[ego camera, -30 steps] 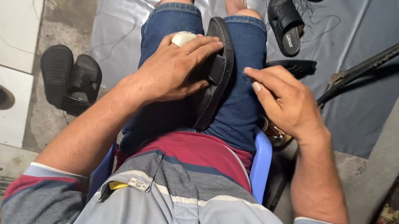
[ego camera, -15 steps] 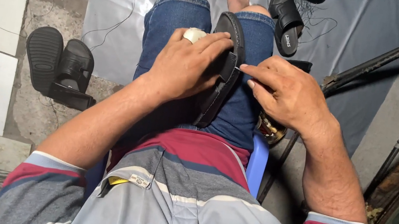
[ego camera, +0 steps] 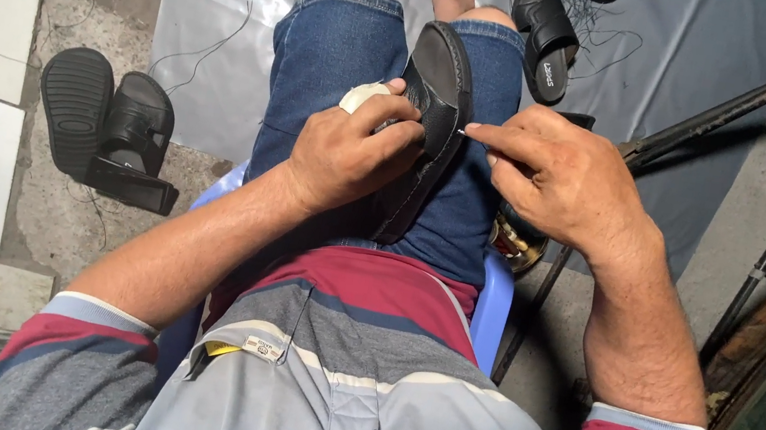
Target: Hand-stitching a leather sandal strap to the sole using a needle and thread.
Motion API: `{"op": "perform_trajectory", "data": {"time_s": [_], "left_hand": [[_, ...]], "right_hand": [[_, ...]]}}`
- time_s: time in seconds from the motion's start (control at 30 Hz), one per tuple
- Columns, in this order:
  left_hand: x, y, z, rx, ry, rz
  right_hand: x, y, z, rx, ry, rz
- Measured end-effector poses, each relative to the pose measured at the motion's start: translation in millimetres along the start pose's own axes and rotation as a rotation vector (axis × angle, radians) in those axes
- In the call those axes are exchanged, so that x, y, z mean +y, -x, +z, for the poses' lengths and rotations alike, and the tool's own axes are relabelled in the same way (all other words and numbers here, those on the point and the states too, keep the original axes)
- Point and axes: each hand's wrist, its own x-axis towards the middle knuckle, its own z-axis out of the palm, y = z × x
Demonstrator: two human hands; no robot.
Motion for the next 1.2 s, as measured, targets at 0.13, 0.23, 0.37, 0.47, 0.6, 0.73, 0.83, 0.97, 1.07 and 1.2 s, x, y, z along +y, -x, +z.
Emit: {"op": "perform_trajectory", "data": {"time_s": [0.13,0.23,0.37,0.47,0.6,0.73,0.83,0.97,1.07,1.2], "left_hand": [[-1,3,2,0.013,0.036,0.007],[0,3,2,0.028,0.041,0.003],[1,2,2,0.018,0.058,-0.022],[3,0,1,0.021,0.066,-0.030],[3,1,1,0.029,0.067,-0.038],[3,2,1,0.023,0.060,-0.026],[3,0,0,0.025,0.092,-0.025],[3,1,1,0.037,0.095,-0.042],[3,2,1,0.043,0.096,-0.047],[4,2,2,0.047,0.106,-0.047]], "right_hand": [[1,-3,3,0.002,0.003,-0.009],[3,-4,4,-0.001,-0.005,-0.008],[2,-6,3,-0.026,-0.047,0.018],[3,-6,2,-0.043,-0.077,0.037],[4,-7,1,-0.052,-0.087,0.050],[3,-7,4,-0.039,-0.076,0.045],[2,-9,3,-0.031,-0.060,0.049],[3,-11,1,-0.070,-0.095,0.079],[3,-10,3,-0.056,-0.087,0.073],[4,-7,7,-0.011,0.097,0.035]]}}
